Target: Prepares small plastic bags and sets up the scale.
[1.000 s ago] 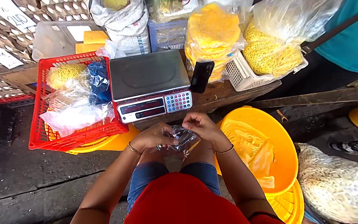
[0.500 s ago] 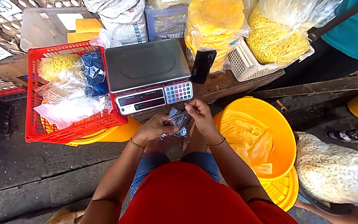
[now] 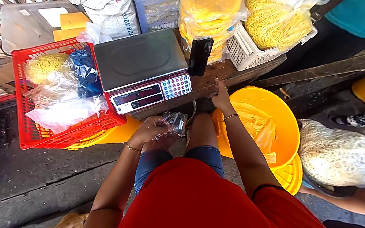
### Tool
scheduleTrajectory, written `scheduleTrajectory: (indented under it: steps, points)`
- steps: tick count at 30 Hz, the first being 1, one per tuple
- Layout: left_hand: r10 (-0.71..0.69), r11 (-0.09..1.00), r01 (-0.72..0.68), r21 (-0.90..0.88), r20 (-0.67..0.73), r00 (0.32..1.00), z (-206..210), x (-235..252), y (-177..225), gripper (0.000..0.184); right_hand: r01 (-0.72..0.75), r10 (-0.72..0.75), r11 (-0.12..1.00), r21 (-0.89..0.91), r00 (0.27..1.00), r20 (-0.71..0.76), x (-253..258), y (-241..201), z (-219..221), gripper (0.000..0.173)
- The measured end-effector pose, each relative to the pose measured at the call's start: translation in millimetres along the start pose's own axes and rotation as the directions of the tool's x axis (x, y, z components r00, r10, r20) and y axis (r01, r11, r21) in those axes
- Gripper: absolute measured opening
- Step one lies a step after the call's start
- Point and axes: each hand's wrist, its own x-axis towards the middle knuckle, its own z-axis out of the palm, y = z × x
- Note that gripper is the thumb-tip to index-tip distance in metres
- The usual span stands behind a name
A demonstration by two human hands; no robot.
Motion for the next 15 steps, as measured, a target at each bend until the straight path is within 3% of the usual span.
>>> scheduleTrajectory:
  steps: [1, 2, 4, 6, 7, 10, 12, 15]
  points:
    - [0.004, 1.000, -0.006, -0.027, -0.071, 0.997, 2, 0, 0, 0.007, -0.042, 0.056, 0.990, -0.135, 0.993, 0.102, -1, 4, 1, 0.094]
    - [0.010, 0.998, -0.019, -0.061, -0.143, 0.990, 3, 1, 1, 0.009, -0.029, 0.056, 0.981, -0.194, 0.989, 0.136, -8, 5, 4, 0.104]
    - [0.004, 0.991, -0.040, -0.131, -0.261, 0.965, 7, 3, 1, 0.010, 0.078, -0.062, 0.986, -0.150, 0.993, 0.105, -34, -1, 10, 0.087]
    - [-0.017, 0.985, -0.042, -0.168, -0.340, 0.940, 12, 8, -4, 0.010, 0.153, -0.150, 0.987, -0.046, 0.986, 0.067, -54, -8, 23, 0.048]
    - [-0.031, 0.984, -0.033, -0.174, -0.354, 0.935, 15, 10, -7, 0.013, 0.172, -0.173, 0.985, 0.010, 0.982, 0.076, -64, -14, 30, 0.037]
    - [-0.050, 0.978, -0.019, -0.207, -0.321, 0.946, 28, 14, -11, 0.016, 0.190, -0.231, 0.957, 0.220, 0.957, 0.178, -99, -37, 46, 0.031]
    - [-0.043, 0.978, -0.025, -0.208, -0.316, 0.948, 39, 16, -12, 0.011, 0.216, -0.294, 0.902, 0.374, 0.941, 0.166, -123, -51, 54, 0.032]
    - [-0.043, 0.977, -0.040, -0.211, -0.374, 0.926, 49, 18, -17, 0.007, 0.395, -0.377, 0.816, 0.423, 0.917, -0.130, -151, -57, 73, 0.038]
